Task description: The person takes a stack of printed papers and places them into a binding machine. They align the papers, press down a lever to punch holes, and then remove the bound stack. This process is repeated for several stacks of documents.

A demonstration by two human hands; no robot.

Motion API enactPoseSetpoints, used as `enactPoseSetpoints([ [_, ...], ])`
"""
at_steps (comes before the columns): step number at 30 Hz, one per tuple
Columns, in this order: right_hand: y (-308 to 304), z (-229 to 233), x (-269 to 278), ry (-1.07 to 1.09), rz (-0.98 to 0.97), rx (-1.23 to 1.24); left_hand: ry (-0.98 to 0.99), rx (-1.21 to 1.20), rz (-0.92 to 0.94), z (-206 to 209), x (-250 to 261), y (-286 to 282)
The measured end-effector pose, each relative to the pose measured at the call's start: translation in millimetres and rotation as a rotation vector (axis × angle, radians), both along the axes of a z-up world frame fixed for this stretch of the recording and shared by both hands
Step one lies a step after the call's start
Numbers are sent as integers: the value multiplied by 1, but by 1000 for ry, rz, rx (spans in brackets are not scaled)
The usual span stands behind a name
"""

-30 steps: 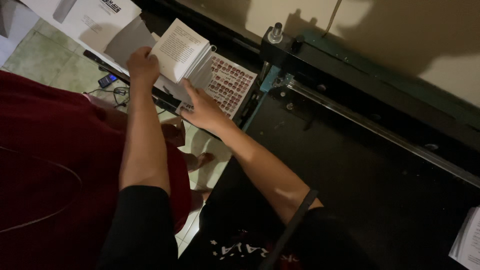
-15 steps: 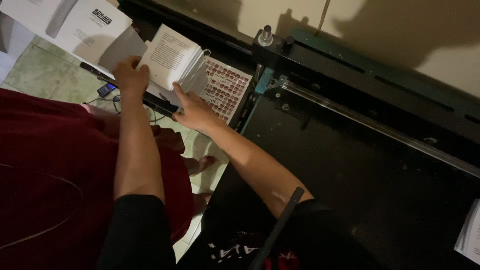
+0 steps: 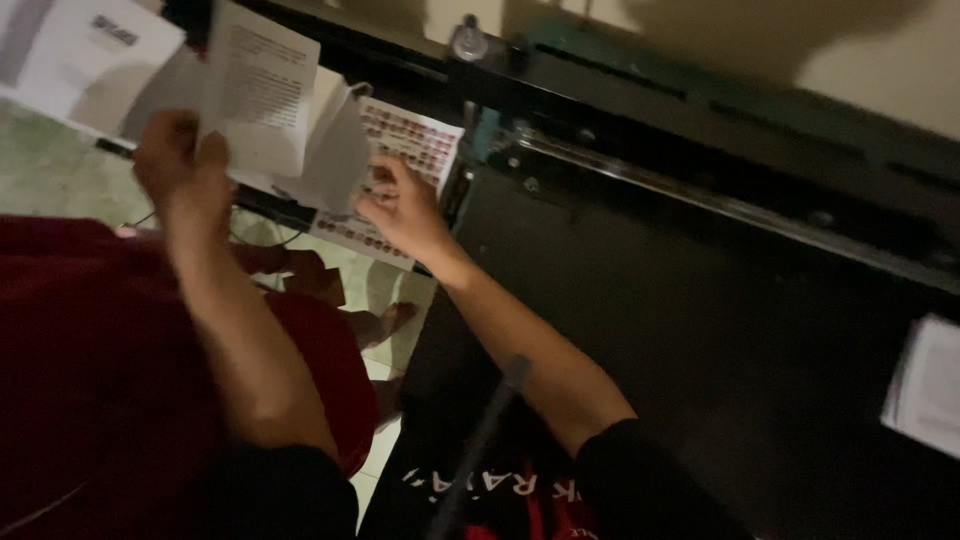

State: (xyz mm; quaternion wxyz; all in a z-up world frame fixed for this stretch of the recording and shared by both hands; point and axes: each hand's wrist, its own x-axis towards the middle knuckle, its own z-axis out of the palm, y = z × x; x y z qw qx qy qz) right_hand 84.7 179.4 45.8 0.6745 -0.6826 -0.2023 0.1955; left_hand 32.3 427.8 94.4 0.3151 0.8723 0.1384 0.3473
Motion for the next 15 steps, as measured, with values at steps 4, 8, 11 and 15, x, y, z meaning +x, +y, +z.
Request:
enactPoseSetpoints([
  [4, -60, 17, -4, 131, -69, 216, -88, -456, -219, 8, -30, -87],
  [8, -137, -27, -9, 51, -187, 314, 34, -812, -349, -11, -42, -204],
  [11, -217, -36, -38, -96, -323, 148, 211, -938, -604, -51, -45, -263],
  [15, -291, -24, -93, -126, -466, -81, 327, -917, -971, -27, -37, -319],
])
